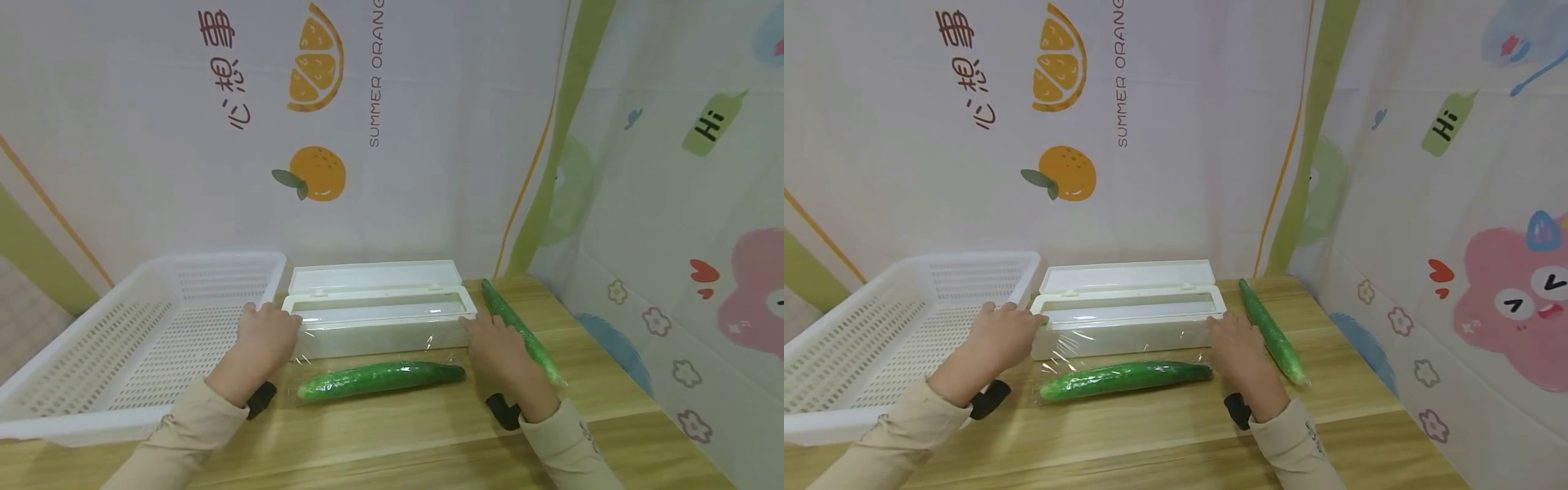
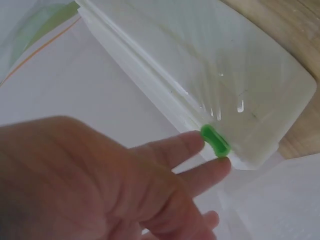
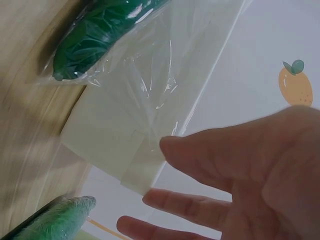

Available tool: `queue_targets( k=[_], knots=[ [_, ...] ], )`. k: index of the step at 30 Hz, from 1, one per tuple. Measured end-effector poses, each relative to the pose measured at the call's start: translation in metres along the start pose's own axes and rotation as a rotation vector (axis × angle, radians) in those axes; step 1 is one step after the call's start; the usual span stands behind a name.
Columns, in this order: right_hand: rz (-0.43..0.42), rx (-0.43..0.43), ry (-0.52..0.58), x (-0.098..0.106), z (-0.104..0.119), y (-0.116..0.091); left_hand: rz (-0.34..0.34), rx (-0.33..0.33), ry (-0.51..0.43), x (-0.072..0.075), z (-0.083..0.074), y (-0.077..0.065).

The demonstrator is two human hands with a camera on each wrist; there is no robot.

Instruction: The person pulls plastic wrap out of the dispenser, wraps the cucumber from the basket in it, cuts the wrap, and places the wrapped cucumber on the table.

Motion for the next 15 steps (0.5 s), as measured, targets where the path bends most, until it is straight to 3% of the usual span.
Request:
queue_targets(
  k=[6,12,15],
  knots=[
    [0.01,-0.006,0.019,-0.002,-0.0013,0.0003,0.069,0.019,0.003,-0.0028,0.004,0.0014],
    [-0.005,0.017,-0.002,-0.0003,0.0007,-0.0012,0.164,0.038,-0.091,-0.008,0.005,0.0052],
    [-0.004,0.016,0.002,0.0,-0.0003,-0.0007,0.152,0.065,-0.13,-0.0059,-0.0016,0.0037]
  ],
)
Point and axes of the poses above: each hand's wrist, its own y-axis towards the middle knuckle, its own x-axis out of the back of the hand, z = x × y, the point moved 9 cm from there along y, towards the middle knuckle, and after that the axes turned 9 degrees about y, right-handed, at the moved point
